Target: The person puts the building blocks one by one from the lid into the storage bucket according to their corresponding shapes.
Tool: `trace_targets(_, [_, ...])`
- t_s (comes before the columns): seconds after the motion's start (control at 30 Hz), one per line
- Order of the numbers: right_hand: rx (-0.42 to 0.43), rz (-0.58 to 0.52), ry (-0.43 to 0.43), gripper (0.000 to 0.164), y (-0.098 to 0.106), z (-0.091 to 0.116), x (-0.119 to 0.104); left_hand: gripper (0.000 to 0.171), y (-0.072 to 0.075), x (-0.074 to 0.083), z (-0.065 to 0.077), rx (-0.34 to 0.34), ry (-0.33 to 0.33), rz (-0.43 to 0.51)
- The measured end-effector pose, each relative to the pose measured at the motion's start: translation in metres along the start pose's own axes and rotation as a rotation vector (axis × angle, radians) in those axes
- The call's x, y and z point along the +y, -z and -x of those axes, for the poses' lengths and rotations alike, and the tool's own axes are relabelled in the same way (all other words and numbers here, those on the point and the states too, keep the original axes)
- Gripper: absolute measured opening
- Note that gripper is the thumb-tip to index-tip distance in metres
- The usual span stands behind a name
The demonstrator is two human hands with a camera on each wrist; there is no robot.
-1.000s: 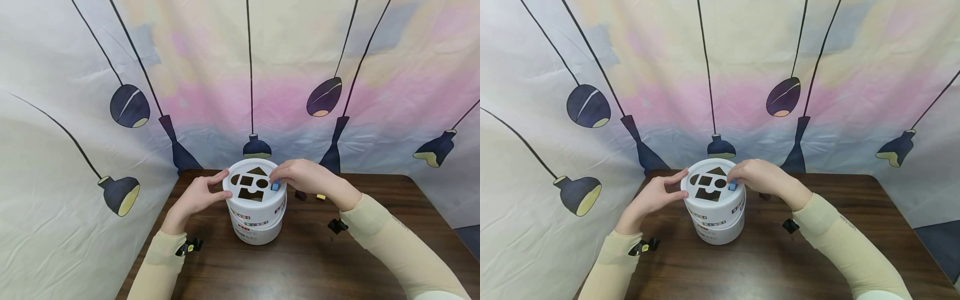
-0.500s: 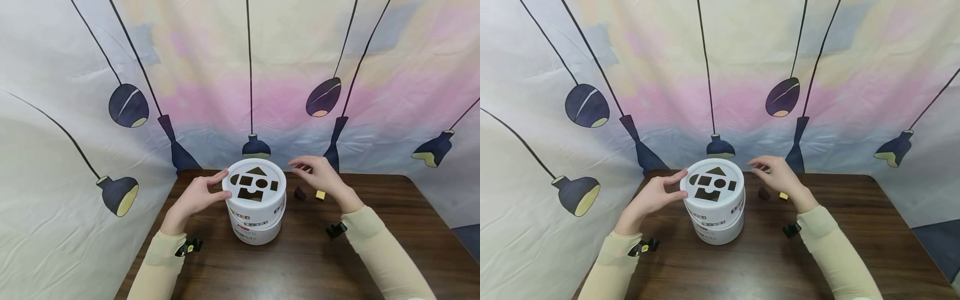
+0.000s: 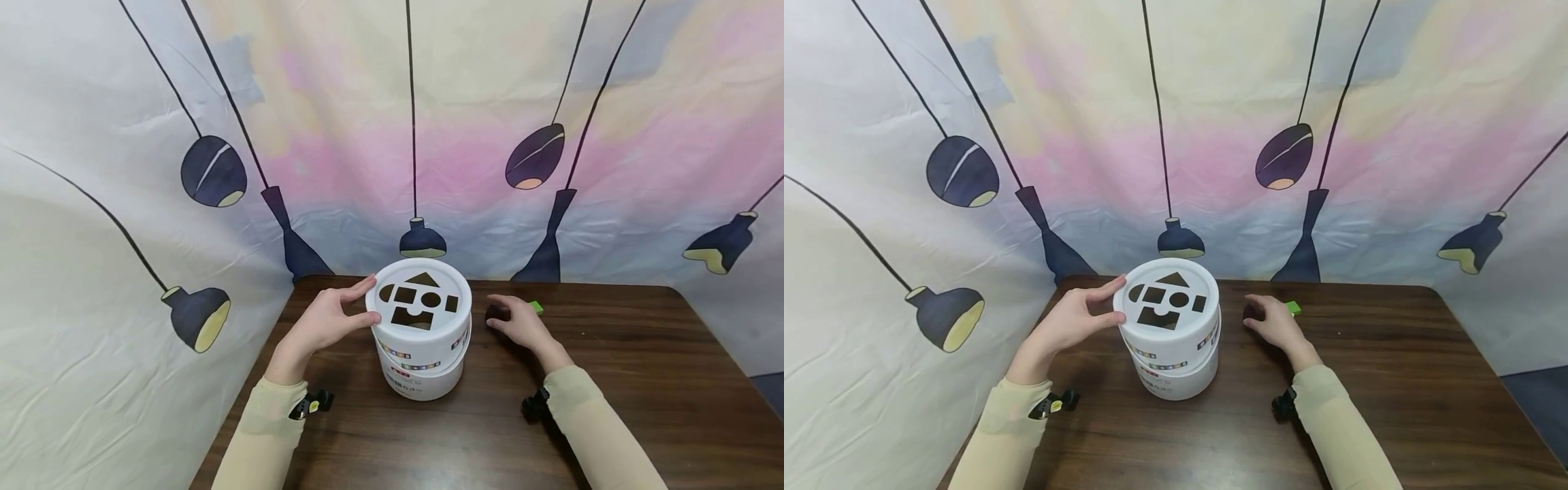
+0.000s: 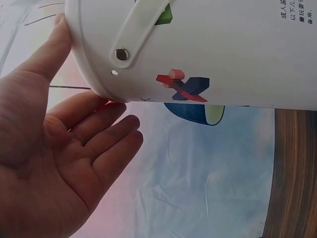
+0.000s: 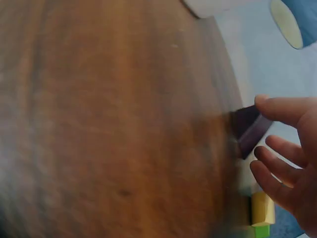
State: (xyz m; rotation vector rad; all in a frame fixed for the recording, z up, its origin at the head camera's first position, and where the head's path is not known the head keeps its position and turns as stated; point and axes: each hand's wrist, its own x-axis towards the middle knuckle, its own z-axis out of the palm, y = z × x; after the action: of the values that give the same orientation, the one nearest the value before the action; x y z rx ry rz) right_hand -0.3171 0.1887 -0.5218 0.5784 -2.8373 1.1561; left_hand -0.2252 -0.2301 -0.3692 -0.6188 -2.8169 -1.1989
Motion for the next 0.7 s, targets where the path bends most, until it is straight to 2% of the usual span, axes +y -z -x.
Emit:
trace_targets(0.37, [-0.004,0.091,-0.006,0.047,-0.0056,-0.0003,-0.0048,0.077,-0.0001,0.0024,0.0017,-0.003,0.008,0.009])
trace_targets(0.7, [0.007,0.090,-0.014,0.037,-0.0034,-0.0004,-0.0060,0.076,0.0005,0.0022,0.0011,0.003,0.002,-0.003])
